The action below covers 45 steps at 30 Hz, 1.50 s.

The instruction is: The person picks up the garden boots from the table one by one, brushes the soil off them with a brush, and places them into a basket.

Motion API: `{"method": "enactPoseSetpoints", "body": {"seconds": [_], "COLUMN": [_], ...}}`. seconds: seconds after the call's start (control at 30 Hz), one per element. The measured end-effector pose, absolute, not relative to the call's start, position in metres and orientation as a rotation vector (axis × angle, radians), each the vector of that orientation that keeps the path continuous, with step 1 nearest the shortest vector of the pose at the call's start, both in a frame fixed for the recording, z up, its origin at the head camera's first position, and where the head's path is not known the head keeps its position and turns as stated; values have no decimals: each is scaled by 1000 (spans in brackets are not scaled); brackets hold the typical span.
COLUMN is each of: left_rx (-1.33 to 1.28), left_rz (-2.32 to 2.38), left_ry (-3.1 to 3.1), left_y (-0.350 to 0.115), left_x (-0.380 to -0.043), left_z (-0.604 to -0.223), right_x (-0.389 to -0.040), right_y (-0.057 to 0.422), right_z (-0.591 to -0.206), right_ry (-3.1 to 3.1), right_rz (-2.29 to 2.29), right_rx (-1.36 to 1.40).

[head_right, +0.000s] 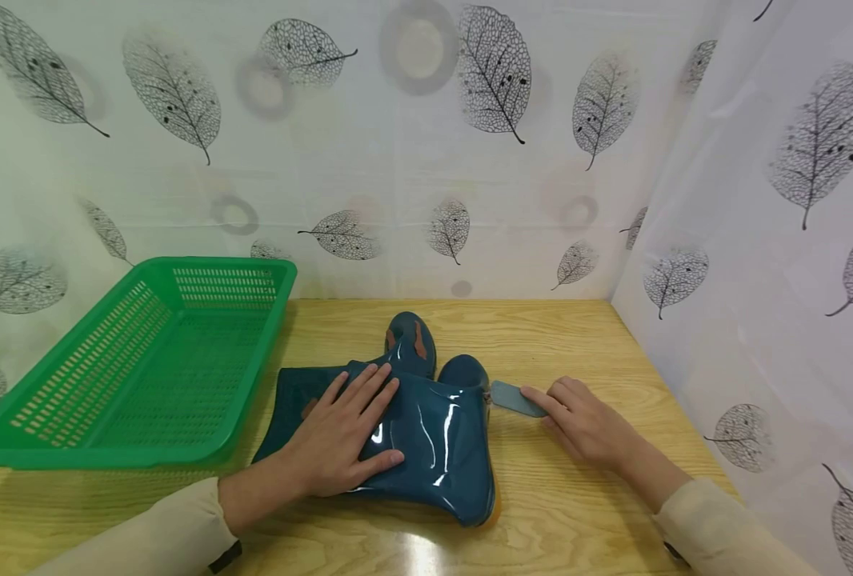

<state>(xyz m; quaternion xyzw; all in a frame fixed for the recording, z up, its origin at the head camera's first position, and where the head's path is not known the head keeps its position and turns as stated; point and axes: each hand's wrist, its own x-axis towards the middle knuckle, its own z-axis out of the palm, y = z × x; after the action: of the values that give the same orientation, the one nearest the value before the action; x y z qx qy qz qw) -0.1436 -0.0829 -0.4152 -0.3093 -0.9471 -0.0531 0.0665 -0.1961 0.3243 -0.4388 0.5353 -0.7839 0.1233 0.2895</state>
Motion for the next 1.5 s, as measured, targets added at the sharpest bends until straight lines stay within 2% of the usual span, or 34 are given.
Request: {"method": "enactPoseSetpoints", "body": {"seconds": [1.5], "left_rx": [-927], "left_rz": [-170], "left_ry": [-2881], "left_y": [-82], "left_x": [-144], "left_z": [-415], "right_x": [-191], "right_y": [332], "right_z": [-439], "right_ry": [-2171], "right_rz": [271], "right_rx": [1352]}}
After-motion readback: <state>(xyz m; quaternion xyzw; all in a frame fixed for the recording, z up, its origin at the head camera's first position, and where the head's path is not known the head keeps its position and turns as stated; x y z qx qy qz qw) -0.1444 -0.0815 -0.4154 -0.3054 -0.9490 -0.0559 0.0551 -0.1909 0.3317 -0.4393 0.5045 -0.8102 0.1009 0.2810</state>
